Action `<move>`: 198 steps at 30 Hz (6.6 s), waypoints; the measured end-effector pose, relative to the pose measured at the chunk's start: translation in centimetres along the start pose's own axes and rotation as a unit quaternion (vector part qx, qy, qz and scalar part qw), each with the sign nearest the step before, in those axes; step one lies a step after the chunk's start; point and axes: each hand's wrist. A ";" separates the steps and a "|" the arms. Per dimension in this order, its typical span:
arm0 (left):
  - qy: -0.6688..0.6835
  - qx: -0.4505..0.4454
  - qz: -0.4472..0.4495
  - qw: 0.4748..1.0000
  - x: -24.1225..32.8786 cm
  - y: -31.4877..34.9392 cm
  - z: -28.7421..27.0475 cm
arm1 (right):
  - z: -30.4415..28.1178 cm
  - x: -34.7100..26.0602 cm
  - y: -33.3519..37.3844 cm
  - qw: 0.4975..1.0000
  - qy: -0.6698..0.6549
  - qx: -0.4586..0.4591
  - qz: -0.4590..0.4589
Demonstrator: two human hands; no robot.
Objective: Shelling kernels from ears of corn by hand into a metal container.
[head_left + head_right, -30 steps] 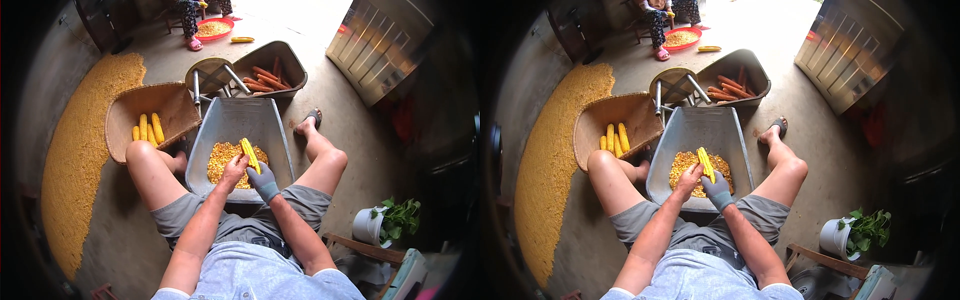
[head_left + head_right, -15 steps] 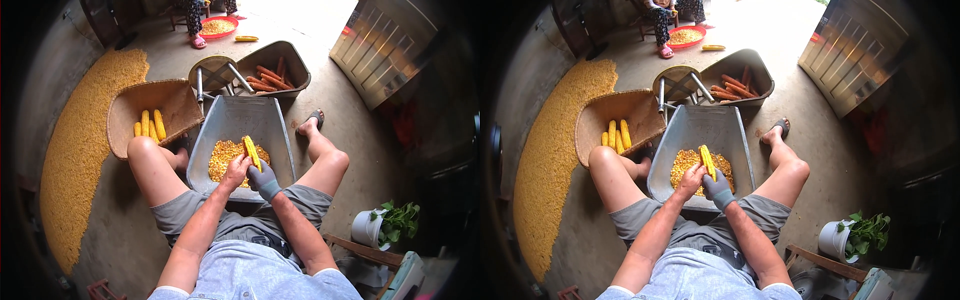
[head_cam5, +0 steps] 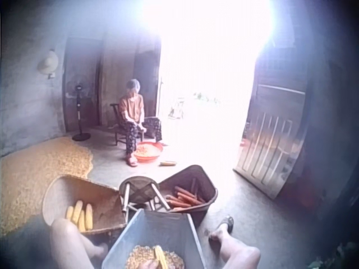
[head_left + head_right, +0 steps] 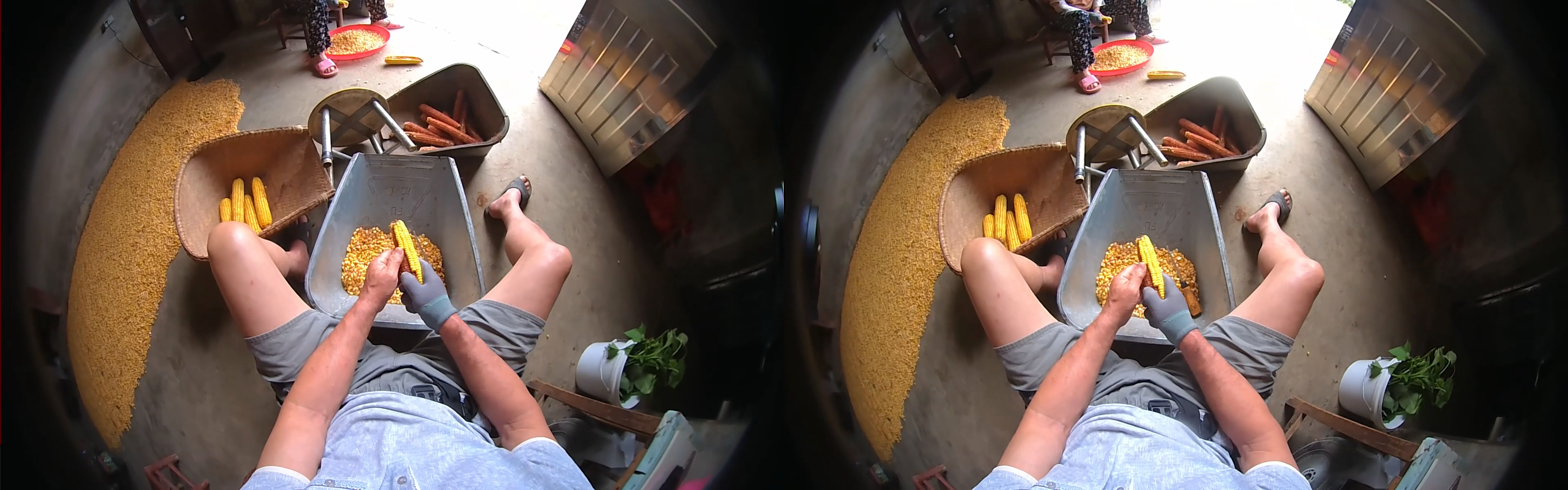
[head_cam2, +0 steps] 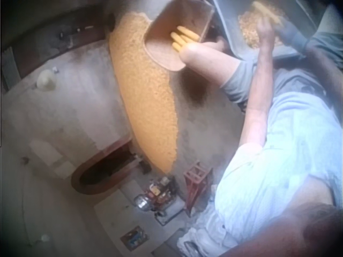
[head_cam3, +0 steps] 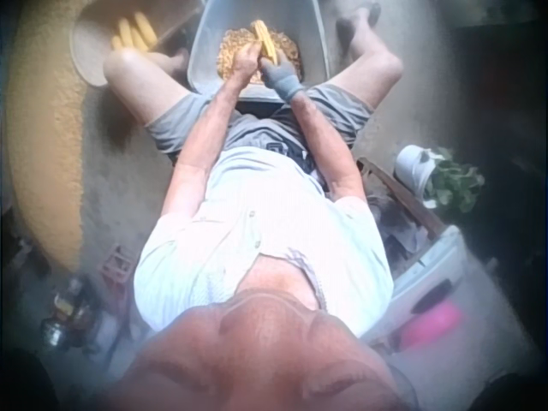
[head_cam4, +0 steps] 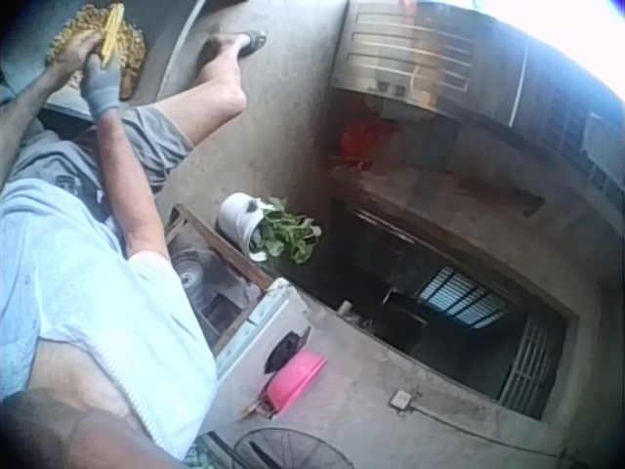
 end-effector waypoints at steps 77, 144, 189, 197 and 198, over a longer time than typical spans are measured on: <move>0.072 0.062 0.018 0.995 1.7 -0.1 -0.6 | 0.5 3.7 0.5 0.935 0.256 0.023 -0.246; -0.137 0.009 0.008 0.991 0.0 0.7 0.7 | -0.7 3.8 -1.1 0.942 0.284 0.067 -0.164; -0.014 0.037 -0.019 0.999 0.3 1.2 -0.7 | -2.2 1.5 -1.3 0.936 0.296 -0.046 -0.186; -0.158 0.056 0.044 0.985 -2.3 0.9 -1.0 | -2.1 0.3 -2.9 0.977 0.037 0.114 -0.178; -0.193 0.058 0.040 0.979 -2.5 0.9 -0.9 | -2.1 0.0 -3.1 0.976 0.037 0.117 -0.178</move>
Point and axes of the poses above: each hand's wrist, its own y-axis away from the middle knuckle, its own z-axis out of the palm, x = y × z, and after that the axes turned 14 degrees about -z, right-handed
